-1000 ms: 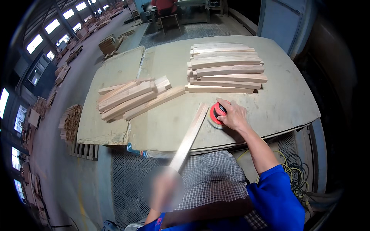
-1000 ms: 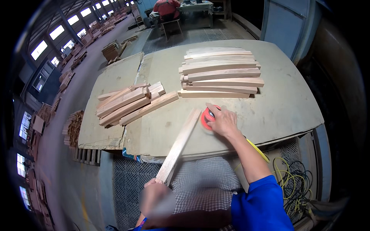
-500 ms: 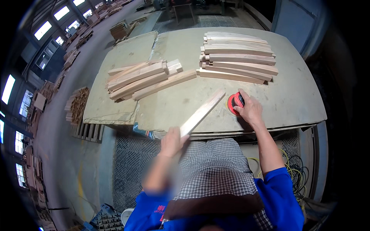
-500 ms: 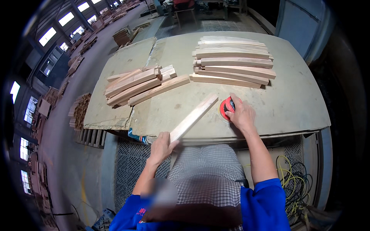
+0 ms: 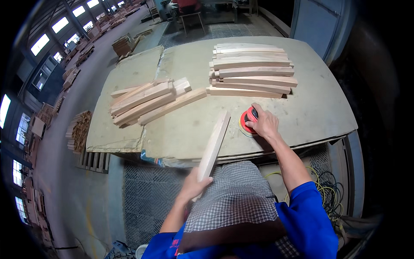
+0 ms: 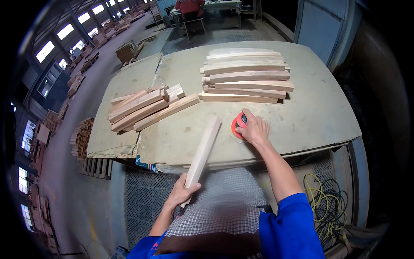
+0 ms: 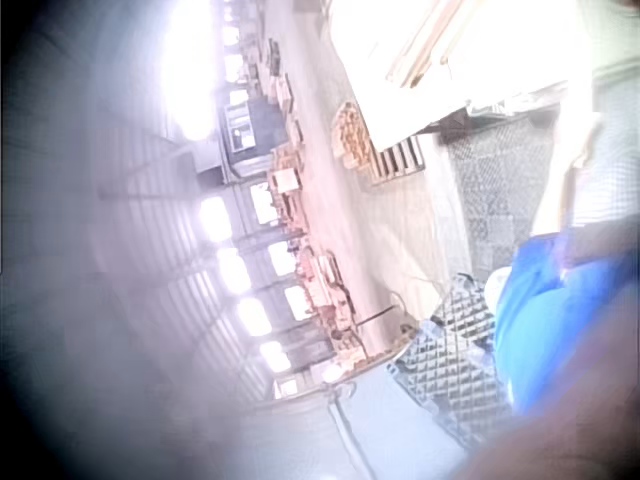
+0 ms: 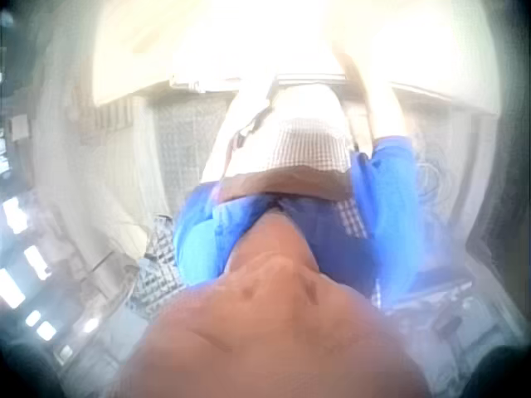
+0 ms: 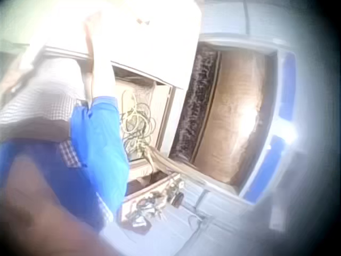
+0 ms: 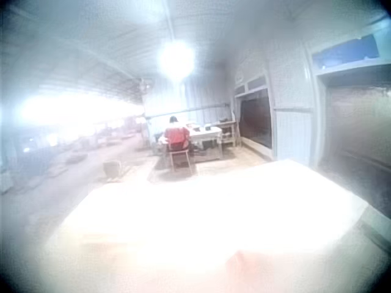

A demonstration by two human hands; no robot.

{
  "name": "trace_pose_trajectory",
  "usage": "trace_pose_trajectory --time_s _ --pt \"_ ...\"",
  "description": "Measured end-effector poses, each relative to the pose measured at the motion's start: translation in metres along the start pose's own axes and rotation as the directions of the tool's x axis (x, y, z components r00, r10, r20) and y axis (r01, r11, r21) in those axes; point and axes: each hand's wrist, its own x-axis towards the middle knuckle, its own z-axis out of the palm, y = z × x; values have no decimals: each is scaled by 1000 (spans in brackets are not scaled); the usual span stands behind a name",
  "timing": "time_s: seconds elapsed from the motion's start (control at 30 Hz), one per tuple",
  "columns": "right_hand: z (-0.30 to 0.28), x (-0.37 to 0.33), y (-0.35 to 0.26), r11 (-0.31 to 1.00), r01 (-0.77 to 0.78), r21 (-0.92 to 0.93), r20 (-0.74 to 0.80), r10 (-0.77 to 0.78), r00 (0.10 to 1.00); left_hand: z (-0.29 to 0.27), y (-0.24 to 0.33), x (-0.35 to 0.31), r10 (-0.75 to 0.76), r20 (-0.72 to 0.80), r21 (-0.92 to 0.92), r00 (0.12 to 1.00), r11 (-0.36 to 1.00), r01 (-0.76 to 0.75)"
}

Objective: The person sands wooden slats using a power sander, turning each slat to sand multiple sides and placing them back into stacks on the workbench.

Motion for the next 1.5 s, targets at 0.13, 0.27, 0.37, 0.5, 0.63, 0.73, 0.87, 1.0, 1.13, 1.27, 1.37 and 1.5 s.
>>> trace_pose_trajectory --time_s 0.13,0.27,0.37,0.5,0.63,0.73,0.87,1.0,1.13,1.27,1.37,1.5 --pt "-23 -1 -26 993 23 119 -5 -23 1000 2 -2 1 -88 10 30 996 996 88" --pt "-23 10 -63 971 215 104 42 -221 974 3 3 -2 -71 -45 181 996 980 78" --pt "-18 18 -89 931 364 -19 131 -358 924 3 12 -4 -104 -47 232 993 966 113" --pt "-21 35 -97 899 435 -46 200 -418 886 -2 17 -3 -163 21 149 986 976 158" --pt "-22 29 -89 927 368 65 170 -374 912 -10 -3 4 -111 90 -37 990 993 114" --pt "-2 18 -61 897 382 221 29 -398 917 -14 -18 17 -104 218 -223 970 963 153" --pt "17 2 -53 841 439 317 -94 -432 897 -17 -23 19 -110 277 -395 954 893 218" --pt "7 -4 -57 858 446 255 -32 -453 891 -14 -13 16 -28 153 -262 988 963 68" --pt "-21 -3 -93 911 407 64 187 -412 892 -13 9 7 -67 -11 141 998 988 68" --pt "-16 -10 -111 856 514 49 184 -513 838 -9 4 8 -56 -33 179 998 982 60" --pt "-15 -25 -117 847 519 113 193 -532 825 -14 -3 10 -61 -5 35 998 998 61" --pt "-13 -48 -104 829 526 189 121 -552 825 -15 -25 22 -37 157 -173 987 983 65"
